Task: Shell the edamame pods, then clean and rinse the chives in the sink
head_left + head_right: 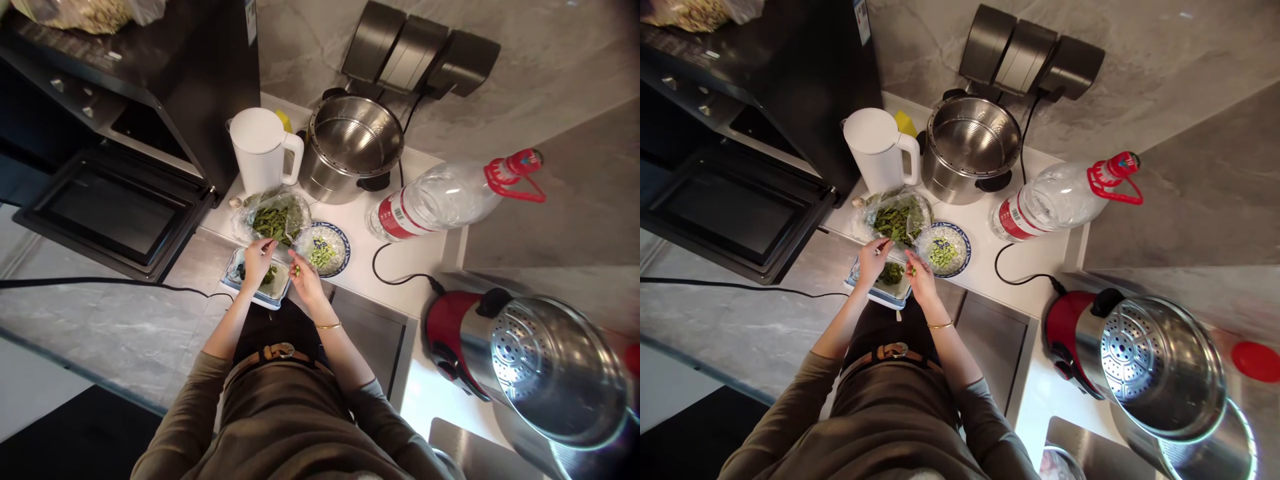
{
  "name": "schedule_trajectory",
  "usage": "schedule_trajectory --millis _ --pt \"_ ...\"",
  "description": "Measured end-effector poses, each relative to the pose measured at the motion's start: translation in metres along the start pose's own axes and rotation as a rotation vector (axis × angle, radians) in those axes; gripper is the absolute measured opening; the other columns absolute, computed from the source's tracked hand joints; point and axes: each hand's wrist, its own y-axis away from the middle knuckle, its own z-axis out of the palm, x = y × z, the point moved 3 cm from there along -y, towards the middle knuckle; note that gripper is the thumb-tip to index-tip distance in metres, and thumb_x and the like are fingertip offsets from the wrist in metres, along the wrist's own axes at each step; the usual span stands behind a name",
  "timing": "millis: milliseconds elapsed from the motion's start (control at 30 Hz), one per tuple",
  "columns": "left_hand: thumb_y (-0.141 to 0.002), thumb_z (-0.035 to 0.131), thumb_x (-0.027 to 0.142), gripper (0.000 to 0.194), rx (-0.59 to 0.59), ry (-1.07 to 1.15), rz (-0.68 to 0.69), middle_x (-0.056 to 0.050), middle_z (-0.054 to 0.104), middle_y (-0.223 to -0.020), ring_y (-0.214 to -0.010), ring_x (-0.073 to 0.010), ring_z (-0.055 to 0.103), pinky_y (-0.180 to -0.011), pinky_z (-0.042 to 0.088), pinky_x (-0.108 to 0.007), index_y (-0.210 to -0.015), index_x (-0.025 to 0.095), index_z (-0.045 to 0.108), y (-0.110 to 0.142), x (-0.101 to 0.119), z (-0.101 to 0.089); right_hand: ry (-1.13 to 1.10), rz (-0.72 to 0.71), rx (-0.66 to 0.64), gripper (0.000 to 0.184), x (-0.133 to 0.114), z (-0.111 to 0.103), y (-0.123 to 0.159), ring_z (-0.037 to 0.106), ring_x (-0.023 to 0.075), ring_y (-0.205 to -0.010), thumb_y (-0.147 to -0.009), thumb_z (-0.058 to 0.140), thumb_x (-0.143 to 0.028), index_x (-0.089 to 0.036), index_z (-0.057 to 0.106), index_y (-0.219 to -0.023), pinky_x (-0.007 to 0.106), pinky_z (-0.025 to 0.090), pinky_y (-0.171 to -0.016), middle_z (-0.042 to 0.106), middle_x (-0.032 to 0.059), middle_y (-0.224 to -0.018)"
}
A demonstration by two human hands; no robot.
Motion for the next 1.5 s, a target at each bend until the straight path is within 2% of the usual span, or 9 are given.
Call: schedule_trajectory --millis 133,300,433,567,767,933,1100,1300,1500 --pt "-0.077 0.068 0.037 0.023 -0.085 0.332 -0.120 -0.005 0.074 -0.077 -0.067 -0.0157 0.063 -0.066 0.048 -0.026 -0.083 0.015 0.074 0.012 -0.003 0.009 0.003 -0.054 0.011 0.023 0.002 0.007 -0.009 0.048 0.0087 -0.062 -0.068 0.077 -0.034 -0.024 0.076 -0.089 0.022 0.038 -0.056 0.060 -0.0035 -0.066" --pt "-0.079 0.064 0.035 0.021 -0.159 0.411 -0.128 -0.003 0.072 -0.072 -0.068 -0.0155 0.064 -0.067 0.048 -0.026 -0.074 0.016 0.072 0.016 0.002 0.017 0.043 -0.162 0.043 0.022 0.006 0.009 -0.020 0.047 0.0087 -0.059 -0.063 0.080 -0.034 -0.023 0.074 -0.081 0.024 0.037 -0.055 0.066 -0.0020 -0.073" --pt "-0.086 0.056 0.031 0.024 -0.059 0.081 -0.063 -0.007 0.072 -0.077 -0.072 -0.0176 0.064 -0.070 0.048 -0.027 -0.080 0.015 0.072 -0.005 0.004 0.017 0.026 -0.201 0.136 0.021 0.003 0.004 -0.029 0.046 0.0081 -0.058 -0.059 0.080 -0.035 -0.022 0.073 -0.074 0.023 0.035 -0.051 0.067 -0.0020 -0.073" --pt "-0.089 0.055 0.030 0.026 -0.008 -0.297 0.117 -0.013 0.073 -0.094 -0.089 -0.0232 0.065 -0.081 0.048 -0.032 -0.101 0.014 0.072 -0.020 0.012 0.012 -0.023 -0.175 0.155 0.023 -0.002 0.001 -0.029 0.052 0.0088 -0.064 -0.057 0.080 -0.032 -0.022 0.073 -0.076 0.022 0.035 -0.051 0.070 0.0007 -0.084" --pt "-0.096 0.048 0.029 0.025 -0.303 -0.337 0.304 -0.006 0.071 -0.084 -0.077 -0.0182 0.065 -0.073 0.048 -0.027 -0.092 0.018 0.070 0.018 0.029 0.010 0.001 -0.149 0.065 0.025 -0.004 0.002 -0.012 0.045 0.0077 -0.058 -0.055 0.082 -0.032 -0.023 0.076 -0.078 0.022 0.034 -0.051 0.070 -0.0005 -0.077" --pt "-0.096 0.044 0.021 0.024 -0.236 -0.560 0.469 -0.010 0.069 -0.085 -0.085 -0.0226 0.063 -0.079 0.049 -0.033 -0.091 0.016 0.067 0.044 0.036 0.006 0.040 -0.094 0.074 0.021 0.001 0.003 -0.002 0.038 0.0072 -0.053 -0.053 0.084 -0.035 -0.020 0.073 -0.064 0.023 0.030 -0.049 0.060 -0.0028 -0.059" --pt "-0.094 0.046 0.014 0.019 -0.211 -0.666 0.551 -0.009 0.067 -0.081 -0.082 -0.0232 0.062 -0.077 0.049 -0.034 -0.089 0.015 0.065 0.056 0.032 0.002 0.112 -0.061 0.047 0.023 0.004 0.004 0.002 0.035 0.0065 -0.051 -0.055 0.083 -0.038 -0.019 0.073 -0.063 0.024 0.026 -0.048 0.059 -0.0022 -0.057" --pt "-0.089 0.048 0.010 0.017 -0.336 -0.537 0.601 -0.008 0.065 -0.080 -0.083 -0.0226 0.062 -0.080 0.050 -0.034 -0.085 0.017 0.063 0.064 0.025 -0.001 0.166 -0.017 -0.012 0.022 0.005 -0.003 0.008 0.039 0.0081 -0.054 -0.050 0.084 -0.033 -0.018 0.074 -0.062 0.025 0.026 -0.050 0.061 -0.0010 -0.057" --pt "-0.092 0.045 0.019 0.024 -0.458 -0.235 0.428 -0.004 0.061 -0.072 -0.074 -0.0171 0.058 -0.072 0.047 -0.028 -0.074 0.019 0.060 0.060 0.022 -0.010 0.190 0.027 -0.082 0.022 0.003 -0.004 0.016 0.041 0.0081 -0.054 -0.050 0.085 -0.034 -0.017 0.073 -0.059 0.025 0.027 -0.050 0.061 -0.0006 -0.057"
